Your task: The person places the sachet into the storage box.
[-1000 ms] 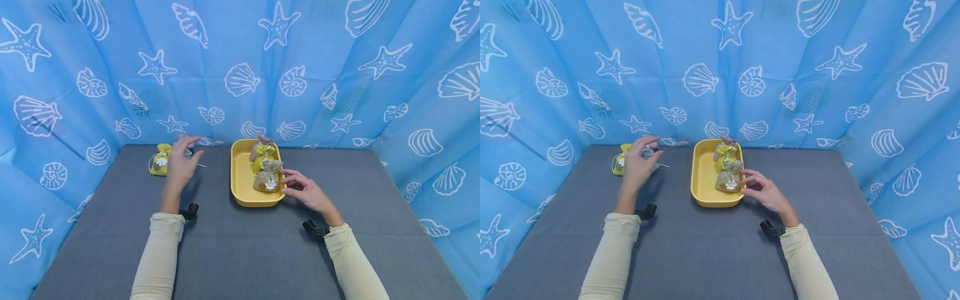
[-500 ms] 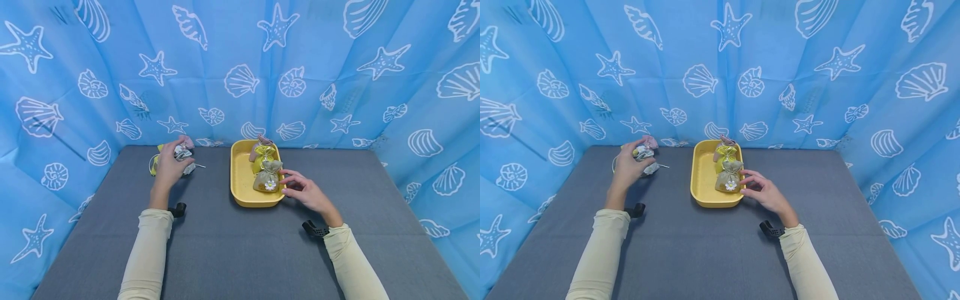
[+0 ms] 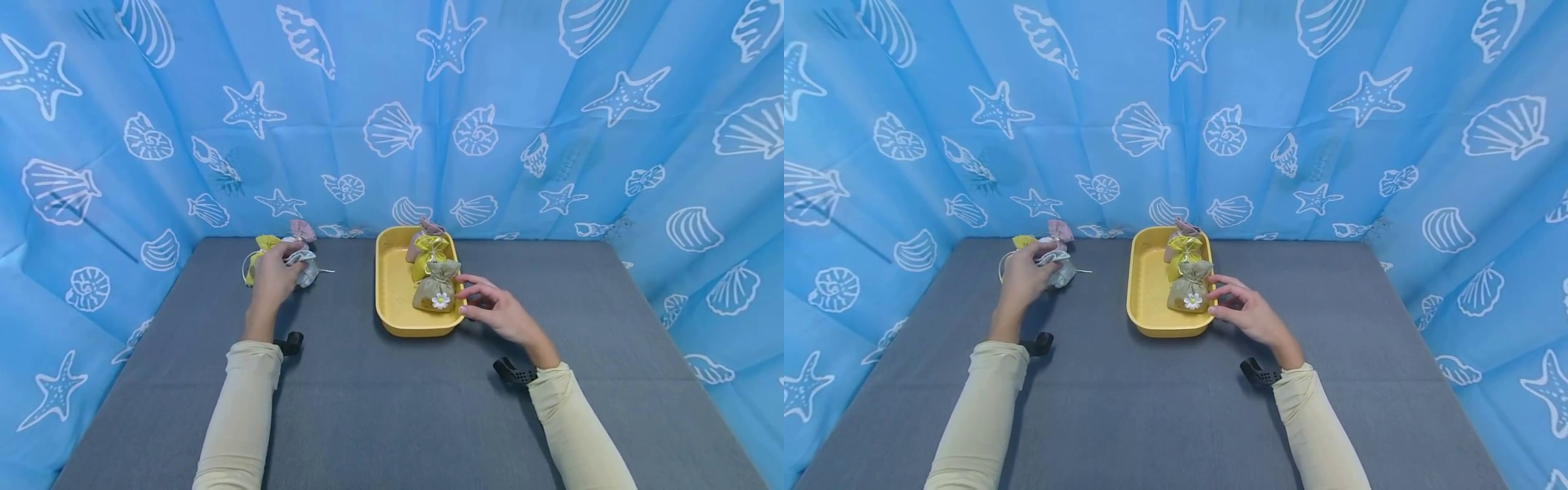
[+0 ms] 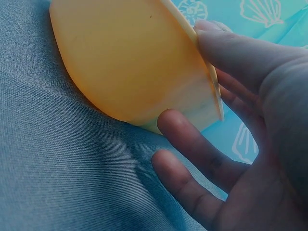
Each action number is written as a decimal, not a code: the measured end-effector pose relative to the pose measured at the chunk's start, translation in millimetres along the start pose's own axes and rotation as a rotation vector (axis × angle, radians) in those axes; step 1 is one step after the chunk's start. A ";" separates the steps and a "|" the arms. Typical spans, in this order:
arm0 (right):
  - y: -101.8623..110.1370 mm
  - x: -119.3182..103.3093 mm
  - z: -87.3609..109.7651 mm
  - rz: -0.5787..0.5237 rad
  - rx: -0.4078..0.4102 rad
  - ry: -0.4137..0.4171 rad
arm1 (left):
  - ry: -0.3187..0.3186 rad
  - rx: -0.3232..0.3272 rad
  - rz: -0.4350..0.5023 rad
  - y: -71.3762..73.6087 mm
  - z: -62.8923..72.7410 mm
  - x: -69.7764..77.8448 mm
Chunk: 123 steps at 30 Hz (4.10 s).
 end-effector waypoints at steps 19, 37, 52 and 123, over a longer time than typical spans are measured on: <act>-0.5 -0.6 0.9 -0.010 0.000 -0.005 | -0.209 0.173 0.062 36.8 6.8 52.7; 0.4 -0.5 1.1 -0.016 0.009 0.012 | -0.369 0.083 0.152 22.7 6.0 153.3; 0.1 0.5 1.9 0.000 0.009 0.003 | -0.308 -0.020 0.128 -45.3 -21.9 180.4; -0.9 0.2 2.0 -0.044 0.029 0.028 | -0.299 -0.452 -0.091 -115.2 -41.0 157.1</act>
Point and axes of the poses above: each hand's wrist, its own z-axis away from the middle knuckle, its own y-axis out of the back of the hand, x = y × z, the point moved 9 cm from there along -z, towards the middle knuckle, and after that the axes turned 3 degrees about z, right-handed, at the moved point
